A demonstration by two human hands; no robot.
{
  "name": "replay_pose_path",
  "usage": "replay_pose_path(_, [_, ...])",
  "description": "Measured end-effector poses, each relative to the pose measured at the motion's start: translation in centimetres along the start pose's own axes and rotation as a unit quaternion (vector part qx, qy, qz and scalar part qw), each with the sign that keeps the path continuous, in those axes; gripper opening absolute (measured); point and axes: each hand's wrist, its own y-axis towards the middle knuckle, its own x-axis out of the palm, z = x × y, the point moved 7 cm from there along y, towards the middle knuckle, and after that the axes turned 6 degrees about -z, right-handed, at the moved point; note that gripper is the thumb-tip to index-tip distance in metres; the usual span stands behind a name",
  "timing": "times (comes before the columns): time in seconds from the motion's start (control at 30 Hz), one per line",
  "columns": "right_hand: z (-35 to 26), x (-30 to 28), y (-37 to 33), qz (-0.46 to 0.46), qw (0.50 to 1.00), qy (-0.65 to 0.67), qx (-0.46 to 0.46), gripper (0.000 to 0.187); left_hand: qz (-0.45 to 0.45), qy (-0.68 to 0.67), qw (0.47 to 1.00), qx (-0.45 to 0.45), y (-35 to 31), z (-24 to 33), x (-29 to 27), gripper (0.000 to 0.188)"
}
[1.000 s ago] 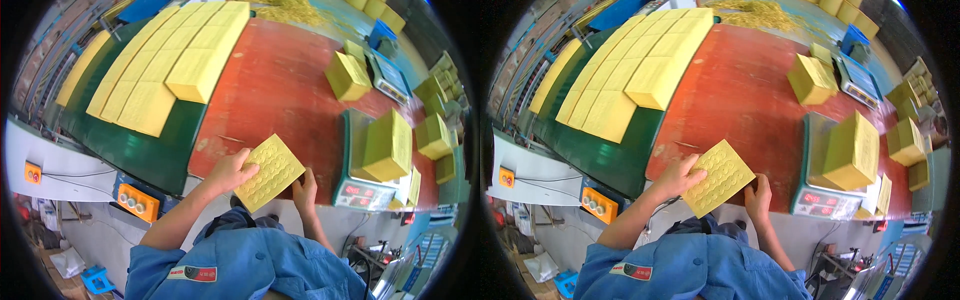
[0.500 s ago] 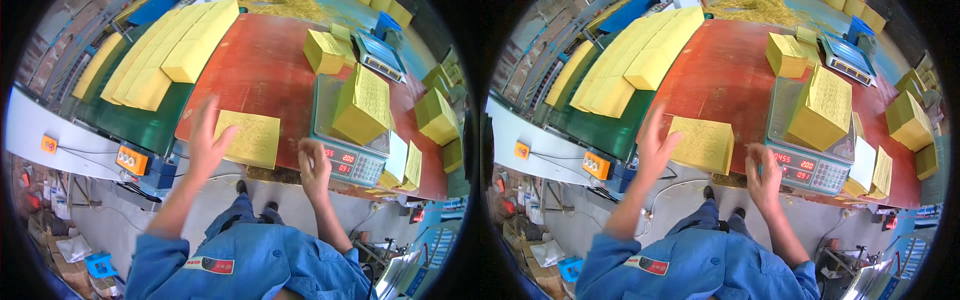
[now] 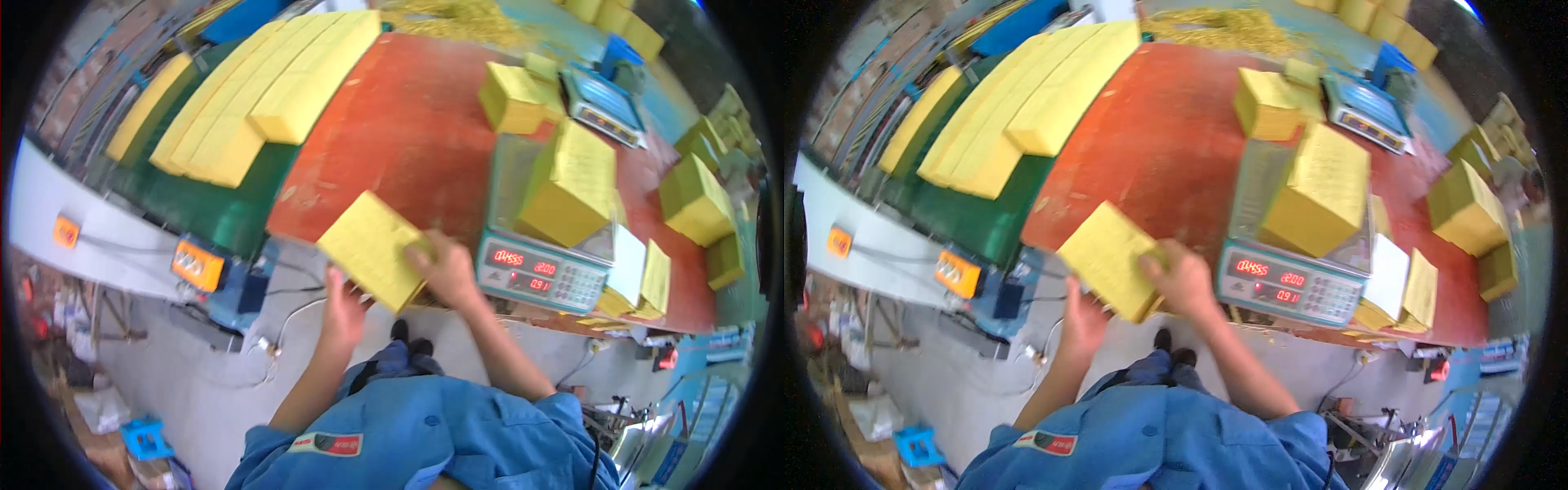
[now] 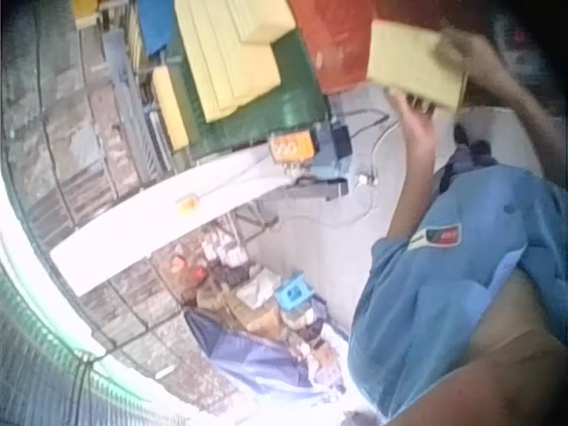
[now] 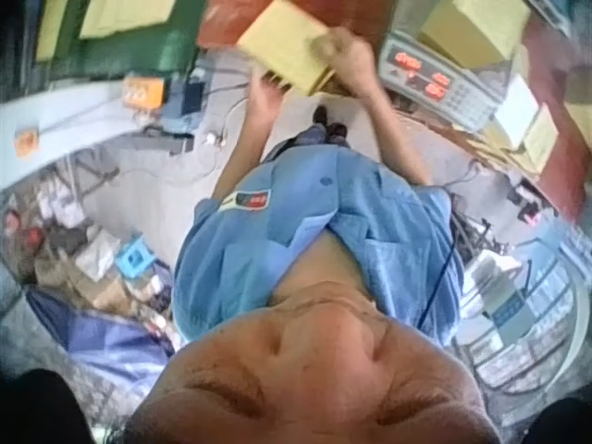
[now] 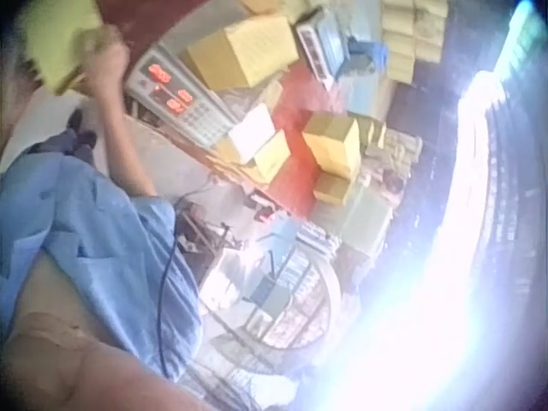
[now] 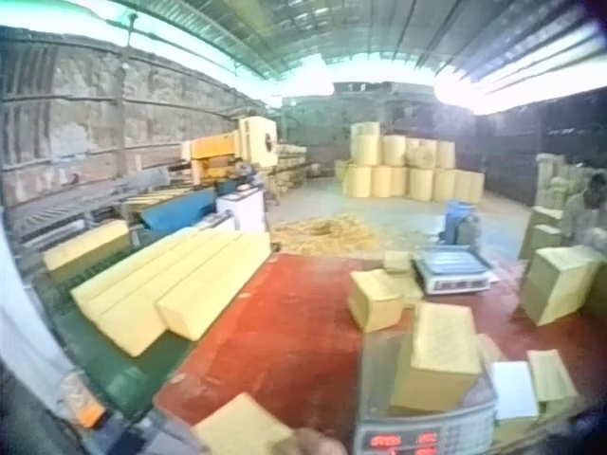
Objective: The recorder is seen stacking, weighing, and organizing yellow paper blocks at an industrial workstation.
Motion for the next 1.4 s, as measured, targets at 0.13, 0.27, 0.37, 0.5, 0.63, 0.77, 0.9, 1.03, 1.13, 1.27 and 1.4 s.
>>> replay_pose_path(0.13, [-1.6,1.7,-2.3,0.105,0.993,-0.003,-0.047,0.040,-0.034,-0.003,0.999,0.008,-0.9,2.0,0.2,0.053])
replay_pose_path(0.27, [-1.2,1.0,-2.9,0.050,0.999,0.021,-0.006,0.049,-0.036,0.062,0.997,0.017,0.8,3.3,0.8,0.056])
replay_pose_path(0.37, [0.4,0.1,-3.3,-0.074,0.974,0.203,0.064,0.050,-0.057,0.045,0.997,-0.018,1.4,4.3,1.1,0.057])
replay_pose_path(0.5, [0.9,-4.7,-4.7,0.039,0.986,0.161,0.015,0.055,-0.120,0.064,0.988,-0.079,-0.9,8.4,7.4,0.048])
replay_pose_path(0.63, [-2.1,-11.3,-6.3,0.109,0.962,0.250,-0.010,0.054,-0.251,0.229,0.940,-0.008,-1.5,12.0,19.2,0.049])
replay_pose_path(0.77, [-3.4,-21.8,-7.2,0.207,0.931,0.300,0.012,0.046,-0.396,0.187,0.899,-0.005,4.3,11.9,30.5,0.053])
replay_pose_path(0.9, [-1.6,-29.6,-5.6,0.301,0.913,0.272,-0.031,0.039,-0.453,0.212,0.863,-0.067,8.3,9.8,41.7,0.068])
replay_pose_path(1.03, [2.4,-31.7,-3.8,0.296,0.880,0.370,0.014,0.035,-0.469,0.215,0.846,-0.132,13.0,6.3,44.8,0.060])
replay_pose_path(1.13, [4.2,-31.6,-2.9,0.272,0.889,0.367,0.039,0.032,-0.441,0.223,0.855,-0.156,15.3,4.7,44.4,0.060])
replay_pose_path(1.27, [5.9,-31.2,-2.5,0.271,0.888,0.368,0.045,0.030,-0.436,0.291,0.840,-0.145,16.4,3.3,43.9,0.078])
replay_pose_path(1.4, [6.1,-31.0,-2.3,0.269,0.889,0.370,0.039,0.030,-0.432,0.291,0.845,-0.123,16.9,3.2,43.8,0.081])
